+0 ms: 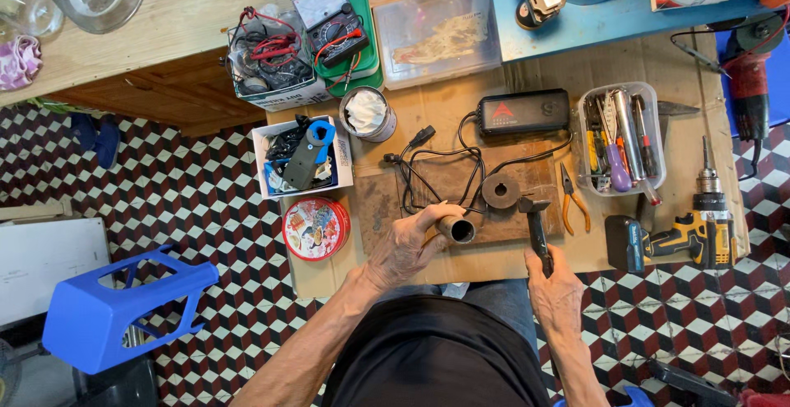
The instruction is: The person grinds the end of a metal tube with an angle grinder, producing sparks, then holds the tube over a metal form and hammers the tube end to flare and shape it, periodically checking the fit of the tube against the form.
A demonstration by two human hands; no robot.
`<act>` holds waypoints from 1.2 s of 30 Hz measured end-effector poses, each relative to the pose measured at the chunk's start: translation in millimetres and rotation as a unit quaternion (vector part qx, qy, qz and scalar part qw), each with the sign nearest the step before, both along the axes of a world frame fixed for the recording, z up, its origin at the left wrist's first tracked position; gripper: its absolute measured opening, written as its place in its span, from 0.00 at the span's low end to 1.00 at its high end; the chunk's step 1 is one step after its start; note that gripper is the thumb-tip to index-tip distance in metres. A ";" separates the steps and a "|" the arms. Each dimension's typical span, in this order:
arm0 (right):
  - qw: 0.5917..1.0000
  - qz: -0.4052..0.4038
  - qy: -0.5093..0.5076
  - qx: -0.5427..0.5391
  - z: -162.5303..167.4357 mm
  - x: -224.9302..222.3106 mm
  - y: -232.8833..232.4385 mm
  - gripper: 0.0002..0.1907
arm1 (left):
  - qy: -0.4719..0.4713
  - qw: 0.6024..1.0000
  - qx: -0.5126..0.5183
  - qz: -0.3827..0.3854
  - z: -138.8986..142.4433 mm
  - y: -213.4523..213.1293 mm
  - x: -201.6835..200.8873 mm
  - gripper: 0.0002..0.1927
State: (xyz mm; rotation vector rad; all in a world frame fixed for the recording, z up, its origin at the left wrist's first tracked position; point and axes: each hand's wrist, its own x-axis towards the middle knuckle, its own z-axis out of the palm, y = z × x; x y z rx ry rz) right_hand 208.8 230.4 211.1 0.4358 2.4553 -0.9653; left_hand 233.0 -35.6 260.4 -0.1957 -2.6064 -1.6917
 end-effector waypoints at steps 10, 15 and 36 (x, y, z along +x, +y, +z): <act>0.993 -0.073 -0.048 -0.079 3.5 3.5 -1.3 0.20 | -0.046 0.999 -0.022 -0.019 8.1 0.6 -3.8 0.17; 0.982 -0.143 -0.074 -0.100 -10.9 -10.8 6.7 0.19 | -0.161 0.975 -0.148 -0.048 -47.1 20.4 -41.3 0.17; 0.991 0.035 0.124 -0.034 -60.1 -51.0 0.4 0.18 | -0.289 0.942 -0.158 -0.061 -154.9 32.1 -79.9 0.20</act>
